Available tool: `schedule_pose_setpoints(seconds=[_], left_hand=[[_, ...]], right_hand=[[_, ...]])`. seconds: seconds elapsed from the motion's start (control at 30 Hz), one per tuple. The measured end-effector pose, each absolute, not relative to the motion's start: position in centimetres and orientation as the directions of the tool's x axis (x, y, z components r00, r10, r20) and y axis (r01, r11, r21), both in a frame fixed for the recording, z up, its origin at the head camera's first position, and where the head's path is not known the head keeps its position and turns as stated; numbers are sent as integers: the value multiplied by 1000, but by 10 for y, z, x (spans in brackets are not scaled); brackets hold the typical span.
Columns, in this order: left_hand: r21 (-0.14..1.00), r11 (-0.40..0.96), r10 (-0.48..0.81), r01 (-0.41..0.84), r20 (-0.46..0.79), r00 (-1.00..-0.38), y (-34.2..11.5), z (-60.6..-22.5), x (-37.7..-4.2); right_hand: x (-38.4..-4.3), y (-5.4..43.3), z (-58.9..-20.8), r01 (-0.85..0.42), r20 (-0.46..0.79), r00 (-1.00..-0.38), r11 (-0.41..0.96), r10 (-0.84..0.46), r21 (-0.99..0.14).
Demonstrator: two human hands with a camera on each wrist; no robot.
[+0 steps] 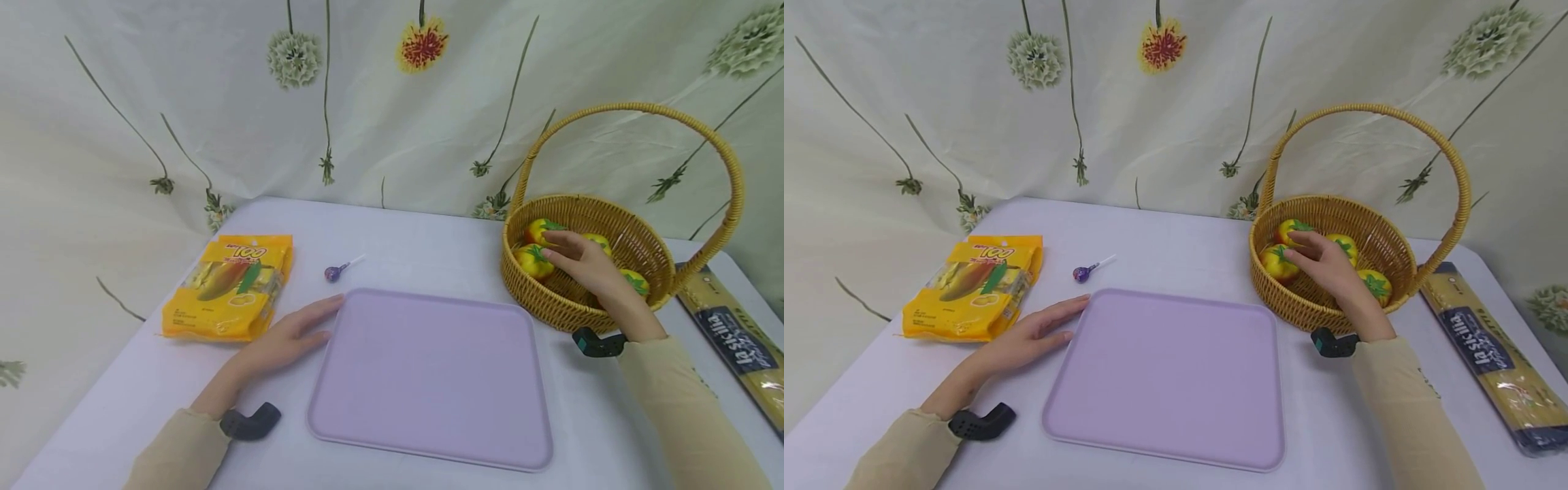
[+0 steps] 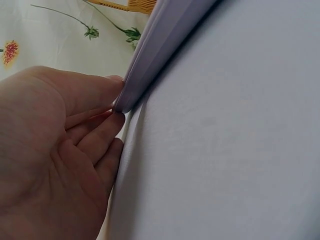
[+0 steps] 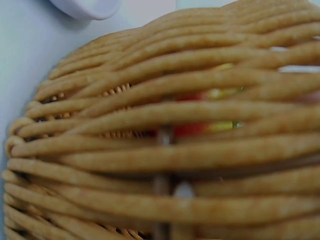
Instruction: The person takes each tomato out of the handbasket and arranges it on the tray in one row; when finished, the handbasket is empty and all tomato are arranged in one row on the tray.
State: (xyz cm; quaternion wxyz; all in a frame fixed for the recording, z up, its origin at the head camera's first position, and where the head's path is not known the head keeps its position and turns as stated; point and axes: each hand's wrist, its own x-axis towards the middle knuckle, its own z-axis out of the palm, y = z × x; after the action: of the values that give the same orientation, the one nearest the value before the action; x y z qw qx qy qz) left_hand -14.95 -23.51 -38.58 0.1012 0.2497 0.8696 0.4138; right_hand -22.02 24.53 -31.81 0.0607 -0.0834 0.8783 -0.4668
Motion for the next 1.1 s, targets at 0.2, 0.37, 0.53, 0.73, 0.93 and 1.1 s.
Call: schedule_pose_setpoints(seconds=[0.2, 0.37, 0.53, 0.73, 0.93, 1.1], left_hand=[[767, 526, 529, 366, 42, -848, -235, -385, -150], [769, 522, 528, 369, 48, -848, -234, -384, -150], [771, 524, 522, 361, 43, -852, -234, -383, -148], [774, 526, 521, 353, 35, -853, -235, -383, -148], [773, 533, 516, 345, 26, -856, -234, -383, -148], [765, 544, 512, 344, 22, -859, -234, -384, -149]], right_hand=[[-220, 246, -319, -96, -30, -976, 551, -215, -829], [-221, 245, -318, -109, -21, -975, 560, -220, -821], [-223, 244, -319, -124, -16, -972, 568, -235, -813], [-226, 244, -320, -163, -15, -959, 597, -282, -786], [-225, 243, -320, -161, -52, -951, 632, -305, -758], [-227, 243, -320, -169, -74, -944, 663, -323, -730]])
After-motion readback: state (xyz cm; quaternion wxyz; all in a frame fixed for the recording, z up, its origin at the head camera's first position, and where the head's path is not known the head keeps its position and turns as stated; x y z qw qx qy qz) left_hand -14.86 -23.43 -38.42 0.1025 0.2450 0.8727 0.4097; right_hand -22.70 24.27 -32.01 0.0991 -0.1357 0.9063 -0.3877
